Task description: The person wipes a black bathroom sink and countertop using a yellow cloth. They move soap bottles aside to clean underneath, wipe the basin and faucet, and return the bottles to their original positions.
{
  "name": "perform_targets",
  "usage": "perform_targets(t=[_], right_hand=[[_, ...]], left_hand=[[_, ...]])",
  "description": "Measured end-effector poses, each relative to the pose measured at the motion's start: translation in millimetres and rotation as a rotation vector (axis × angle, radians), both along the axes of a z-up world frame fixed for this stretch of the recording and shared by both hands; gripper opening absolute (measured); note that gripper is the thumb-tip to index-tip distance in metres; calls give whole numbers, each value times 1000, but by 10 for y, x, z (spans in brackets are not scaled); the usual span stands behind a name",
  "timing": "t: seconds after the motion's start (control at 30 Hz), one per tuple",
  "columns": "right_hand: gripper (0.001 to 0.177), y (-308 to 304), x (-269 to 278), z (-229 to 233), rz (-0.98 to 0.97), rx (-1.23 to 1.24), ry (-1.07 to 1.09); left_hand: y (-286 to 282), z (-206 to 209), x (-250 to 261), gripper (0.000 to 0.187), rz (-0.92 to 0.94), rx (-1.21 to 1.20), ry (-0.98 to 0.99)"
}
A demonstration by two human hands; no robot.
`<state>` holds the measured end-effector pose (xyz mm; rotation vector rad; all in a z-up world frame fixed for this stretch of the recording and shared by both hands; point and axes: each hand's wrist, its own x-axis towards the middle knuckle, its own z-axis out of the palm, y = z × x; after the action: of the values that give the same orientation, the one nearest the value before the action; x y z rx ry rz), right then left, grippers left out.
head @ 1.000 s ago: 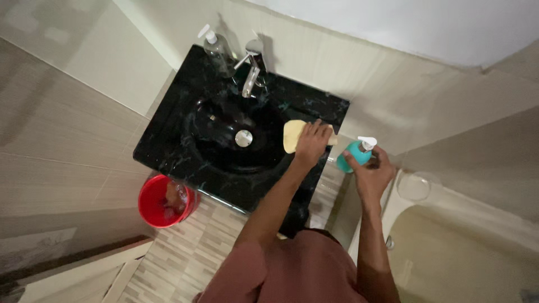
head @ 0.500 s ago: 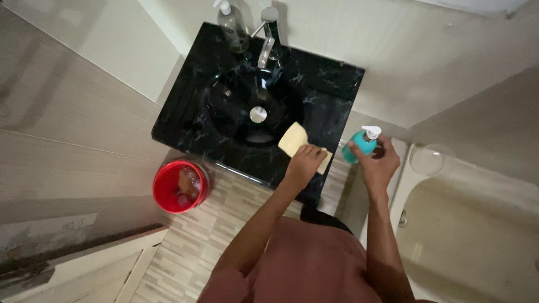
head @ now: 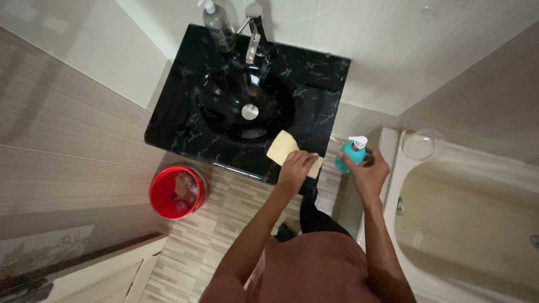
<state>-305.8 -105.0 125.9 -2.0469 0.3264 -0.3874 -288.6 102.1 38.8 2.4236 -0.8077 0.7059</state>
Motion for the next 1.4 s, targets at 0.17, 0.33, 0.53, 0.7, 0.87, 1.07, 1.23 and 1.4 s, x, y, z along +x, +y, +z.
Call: perform_targets(t=[0.17, 0.33, 0.53, 0.7, 0.87, 1.07, 1.23, 1.4], right_hand=[[59, 33, 90, 29, 4, 32, -21], [58, -7, 198, -3, -13, 8, 1], [63, -77, 350, -36, -42, -2, -48], [63, -158, 513, -11, -61, 3, -2], [66, -232, 667, 43, -107, -87, 31], [65, -302, 773, 40, -70, -28, 29], [61, -300, 890, 56, -99, -16, -9], [61, -365, 1053, -15, -112, 38, 25]], left_hand=[[-172, -160, 406, 42, 40, 0, -14], [-225, -133, 666, 35, 64, 0, -6], [-314, -152, 1090, 36, 80, -80, 7], [-454, -362, 1749, 35, 127, -96, 53], [-633, -312, 2610, 29, 144, -64, 80], [-717, -163, 2445, 25, 133, 95, 111], [-649, -60, 1778, 29, -26, 50, 79], [-711, -120, 2264, 33, -25, -13, 96]])
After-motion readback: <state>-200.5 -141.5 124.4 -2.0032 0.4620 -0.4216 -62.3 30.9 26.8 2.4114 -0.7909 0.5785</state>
